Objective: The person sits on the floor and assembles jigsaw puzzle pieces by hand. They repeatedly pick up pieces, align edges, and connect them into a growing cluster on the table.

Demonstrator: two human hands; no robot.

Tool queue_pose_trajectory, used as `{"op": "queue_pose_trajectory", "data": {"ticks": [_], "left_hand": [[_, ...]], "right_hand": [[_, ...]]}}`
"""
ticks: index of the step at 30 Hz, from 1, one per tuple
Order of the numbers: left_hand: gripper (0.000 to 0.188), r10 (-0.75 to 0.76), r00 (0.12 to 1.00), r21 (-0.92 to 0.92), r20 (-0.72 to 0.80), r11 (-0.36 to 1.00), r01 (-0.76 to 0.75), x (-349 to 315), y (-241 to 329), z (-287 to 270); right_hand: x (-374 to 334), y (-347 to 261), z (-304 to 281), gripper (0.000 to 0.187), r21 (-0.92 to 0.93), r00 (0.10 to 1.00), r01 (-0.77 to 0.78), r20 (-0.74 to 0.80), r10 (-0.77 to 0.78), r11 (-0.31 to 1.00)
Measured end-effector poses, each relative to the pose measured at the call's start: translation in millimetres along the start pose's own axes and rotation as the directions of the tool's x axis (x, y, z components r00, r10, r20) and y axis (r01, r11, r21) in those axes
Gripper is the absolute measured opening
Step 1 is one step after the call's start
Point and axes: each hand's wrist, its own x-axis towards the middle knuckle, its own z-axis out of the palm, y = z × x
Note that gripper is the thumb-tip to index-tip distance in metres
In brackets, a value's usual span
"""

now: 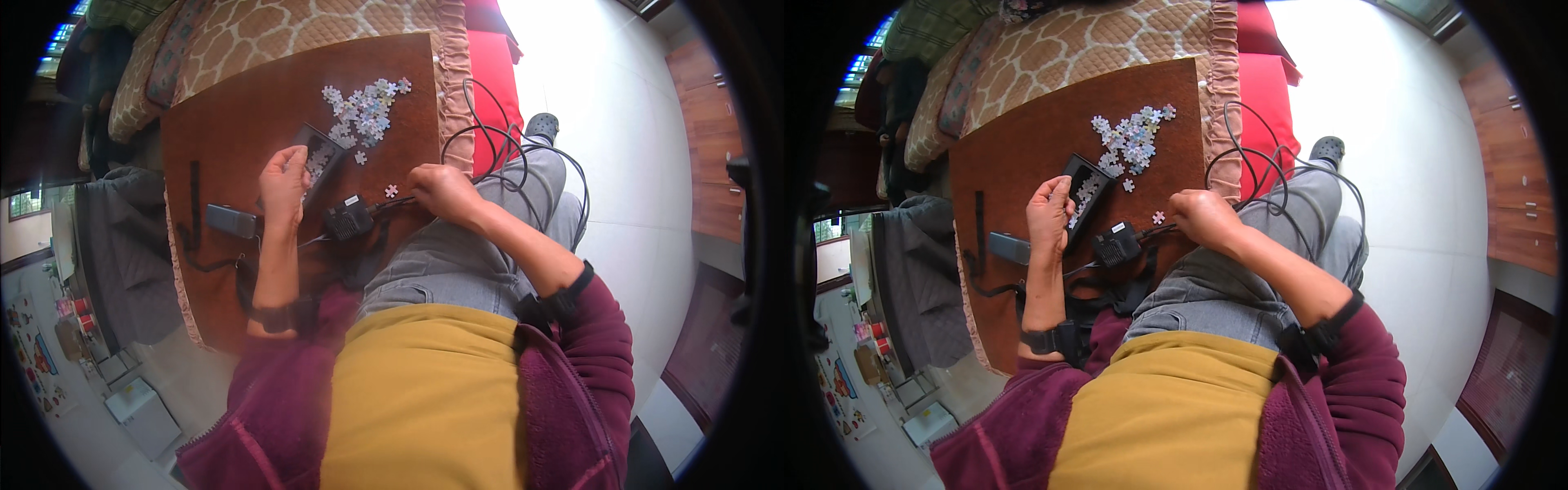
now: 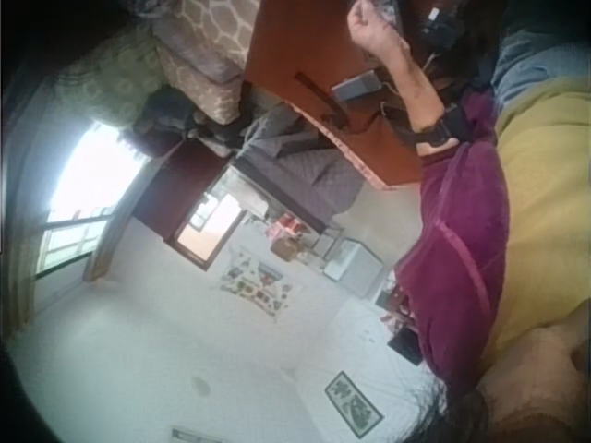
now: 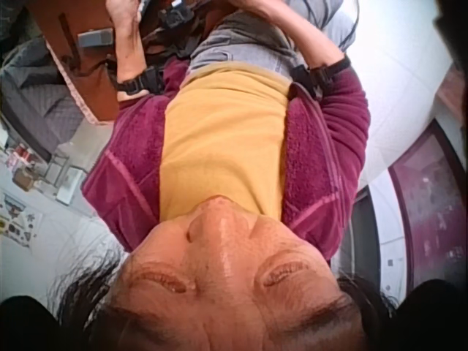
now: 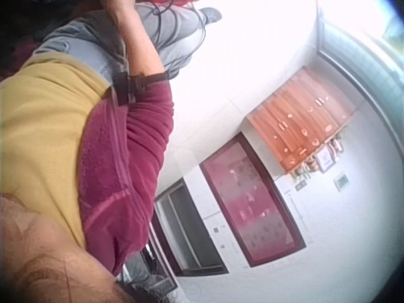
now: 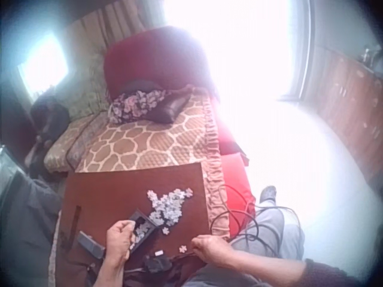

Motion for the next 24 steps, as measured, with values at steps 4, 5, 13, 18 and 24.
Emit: {"op": "queue_pose_trajectory", "data": {"ticks": [4,5,13,18,24], "left_hand": [[0.013,-0.003,0.999,-0.111,-0.041,0.994,-0.002,-2.7,21.7,-6.2],[0.013,0.009,0.998,-0.109,-0.06,0.994,-0.015,-3.6,25.8,-10.0],[0.013,-0.041,0.991,-0.187,-0.124,0.982,0.017,-4.1,27.7,-33.2],[0.014,-0.063,0.996,-0.241,-0.058,0.969,0.048,-3.1,21.1,-26.7],[0.012,-0.086,0.996,-0.23,0.025,0.969,0.09,-9.9,15.3,-9.7]], "right_hand": [[41.8,-0.7,17.8,0.022,-0.25,0.947,0.219,0.288,-0.143,0.943],[49.7,-1.7,22.0,0.023,-0.286,0.921,0.26,0.362,-0.147,0.922],[66.2,4.8,33.5,0.016,-0.301,0.821,0.394,0.541,-0.184,0.868],[60.9,5.8,38.1,0.014,-0.319,0.851,0.369,0.493,-0.179,0.873],[50.8,2.4,33.5,0.016,-0.377,0.891,0.317,0.432,-0.137,0.87]]}}
